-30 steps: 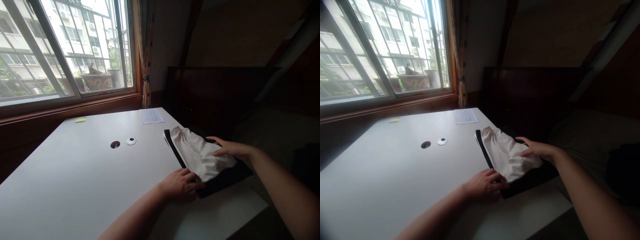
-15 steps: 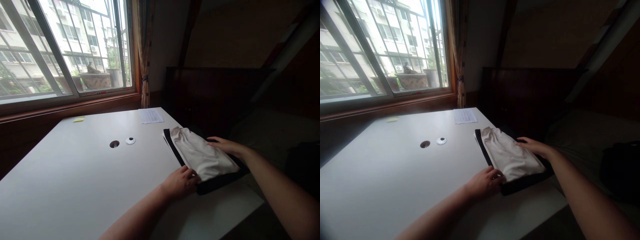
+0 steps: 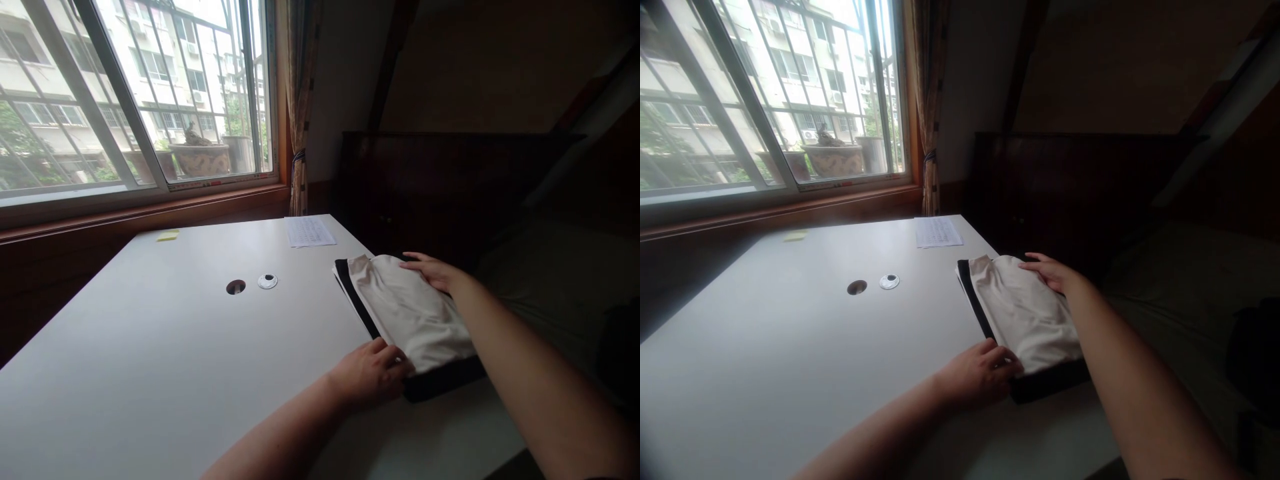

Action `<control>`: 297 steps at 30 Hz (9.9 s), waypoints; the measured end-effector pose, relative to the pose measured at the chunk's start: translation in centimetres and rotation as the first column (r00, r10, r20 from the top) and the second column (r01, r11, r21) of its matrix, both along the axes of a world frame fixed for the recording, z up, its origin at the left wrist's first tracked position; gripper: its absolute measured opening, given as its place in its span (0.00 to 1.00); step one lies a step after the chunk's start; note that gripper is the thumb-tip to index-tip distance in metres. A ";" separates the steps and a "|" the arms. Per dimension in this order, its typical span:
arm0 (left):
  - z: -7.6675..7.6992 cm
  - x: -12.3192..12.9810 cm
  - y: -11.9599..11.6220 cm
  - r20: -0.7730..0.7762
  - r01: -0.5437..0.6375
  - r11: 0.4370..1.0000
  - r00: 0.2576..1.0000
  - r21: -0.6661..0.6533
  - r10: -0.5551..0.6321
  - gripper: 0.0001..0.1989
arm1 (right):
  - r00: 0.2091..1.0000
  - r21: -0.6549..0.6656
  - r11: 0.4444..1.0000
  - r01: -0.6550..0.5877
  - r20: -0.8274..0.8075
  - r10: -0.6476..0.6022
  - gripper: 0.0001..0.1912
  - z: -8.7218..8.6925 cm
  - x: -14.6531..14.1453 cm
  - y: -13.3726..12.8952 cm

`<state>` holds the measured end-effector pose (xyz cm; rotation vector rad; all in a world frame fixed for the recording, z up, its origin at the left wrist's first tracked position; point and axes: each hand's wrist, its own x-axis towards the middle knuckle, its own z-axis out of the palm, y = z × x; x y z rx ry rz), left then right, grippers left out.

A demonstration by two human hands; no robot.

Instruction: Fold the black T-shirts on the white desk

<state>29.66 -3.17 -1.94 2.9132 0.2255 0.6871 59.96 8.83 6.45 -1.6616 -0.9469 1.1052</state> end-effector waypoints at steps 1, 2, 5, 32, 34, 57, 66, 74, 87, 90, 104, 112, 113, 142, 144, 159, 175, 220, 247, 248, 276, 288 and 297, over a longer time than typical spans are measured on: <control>0.0 0.0 0.0 -0.002 0.000 1.000 1.000 -0.002 0.000 0.16 | 1.000 0.012 1.000 0.005 -0.012 -0.005 0.32 0.1 0.2 0.3; 0.0 0.0 0.0 -0.001 -0.002 1.000 1.000 -0.007 0.002 0.16 | 1.000 0.039 0.999 0.007 -0.028 -0.006 0.34 0.1 0.4 0.6; -0.1 0.0 0.0 0.007 -0.010 1.000 1.000 -0.025 0.010 0.16 | 0.998 0.182 0.983 0.010 -0.058 0.001 0.37 0.0 1.2 1.1; 0.2 -0.2 -0.1 -0.019 -0.024 1.000 1.000 -0.006 0.024 0.17 | 0.927 0.205 0.978 -0.037 0.372 -0.043 0.45 -2.4 1.6 4.2; 0.1 -0.2 -0.1 -0.011 -0.021 1.000 1.000 -0.002 0.021 0.17 | 0.899 0.290 0.957 -0.022 0.425 -0.108 0.43 -2.8 2.0 4.6; 0.4 -0.6 -0.6 -0.051 0.008 0.997 0.999 0.083 -0.004 0.17 | 0.203 0.080 0.846 -0.527 0.979 0.034 0.32 -9.9 -9.7 3.5; 0.3 -0.9 -0.7 -0.053 0.037 0.997 0.998 0.061 -0.033 0.19 | 0.245 -0.002 0.874 -0.486 0.959 0.139 0.33 -7.8 -7.0 3.8; 0.7 -0.8 -0.9 -0.072 0.026 0.998 0.997 0.051 -0.023 0.20 | 0.220 -0.009 0.955 -0.298 0.973 0.077 0.31 -7.5 -2.7 3.6; 0.8 -0.9 -1.1 -0.114 -0.005 0.996 0.993 0.088 0.015 0.20 | 0.375 0.180 0.984 -0.010 0.913 -0.163 0.22 -5.1 1.1 3.3; 0.8 -0.8 -1.1 -0.121 -0.001 0.996 0.993 0.093 0.012 0.20 | 0.446 0.169 0.985 -0.015 0.883 -0.145 0.24 -5.0 2.0 3.6; 0.7 -0.8 -1.2 -0.112 -0.016 0.993 0.993 0.114 0.028 0.20 | 0.455 0.341 0.940 -0.007 0.838 -0.300 0.19 -3.9 2.3 2.9; 0.8 -0.9 -1.0 -0.098 0.016 0.997 0.995 0.080 -0.008 0.20 | 0.250 0.240 0.930 -0.277 0.953 -0.171 0.17 -5.3 -1.0 1.7; 0.8 -0.9 -1.0 -0.085 0.026 0.997 0.996 0.066 -0.020 0.20 | 0.256 0.177 0.921 -0.346 0.963 -0.089 0.18 -5.8 -1.4 1.6; -0.4 -1.2 -0.8 0.127 0.171 0.985 0.977 0.021 -0.172 0.17 | 0.205 0.142 0.970 -0.198 0.974 -0.100 0.29 -9.9 9.2 -7.1; -0.3 -1.2 -0.8 0.131 0.185 0.983 0.974 0.005 -0.184 0.17 | 0.168 0.243 0.955 -0.170 0.962 -0.215 0.28 -8.9 8.6 -7.1; -0.6 -1.6 0.9 0.265 -0.141 0.927 0.934 -0.347 0.241 0.09 | 0.075 0.028 0.969 -0.245 0.997 -0.010 0.29 -9.4 4.2 -9.3; 0.7 -2.5 1.5 0.414 -0.236 0.791 0.748 -0.564 0.519 0.09 | 0.309 0.013 0.880 -0.474 0.939 0.152 0.35 -7.5 -8.8 1.4; 2.2 -4.0 3.3 0.259 -0.328 0.840 0.847 -0.433 0.464 0.12 | 0.087 0.176 0.914 -0.365 0.984 -0.154 0.28 -9.4 -2.2 -17.8; 0.4 -32.1 -6.1 -0.273 -0.612 0.786 0.743 0.091 0.611 0.42 | -0.032 -0.156 0.213 -0.964 0.870 0.492 0.52 -6.2 -31.9 -13.1; 0.3 -31.8 -5.6 -0.295 -0.612 0.785 0.736 0.097 0.610 0.43 | -0.044 -0.165 0.197 -0.966 0.862 0.506 0.52 -6.5 -32.5 -12.8; -0.4 -31.2 -3.9 -0.405 -0.615 0.786 0.704 0.062 0.583 0.47 | -0.021 -0.154 0.204 -0.967 0.843 0.537 0.50 -7.8 -33.5 -12.4; -0.8 -31.2 -3.8 -0.398 -0.620 0.783 0.705 0.057 0.587 0.47 | -0.017 -0.151 0.192 -0.970 0.827 0.562 0.49 -7.8 -33.4 -12.3; -0.4 -31.1 -3.9 -0.416 -0.632 0.774 0.695 0.037 0.587 0.47 | -0.014 -0.150 0.198 -0.969 0.829 0.560 0.50 -7.9 -33.4 -12.3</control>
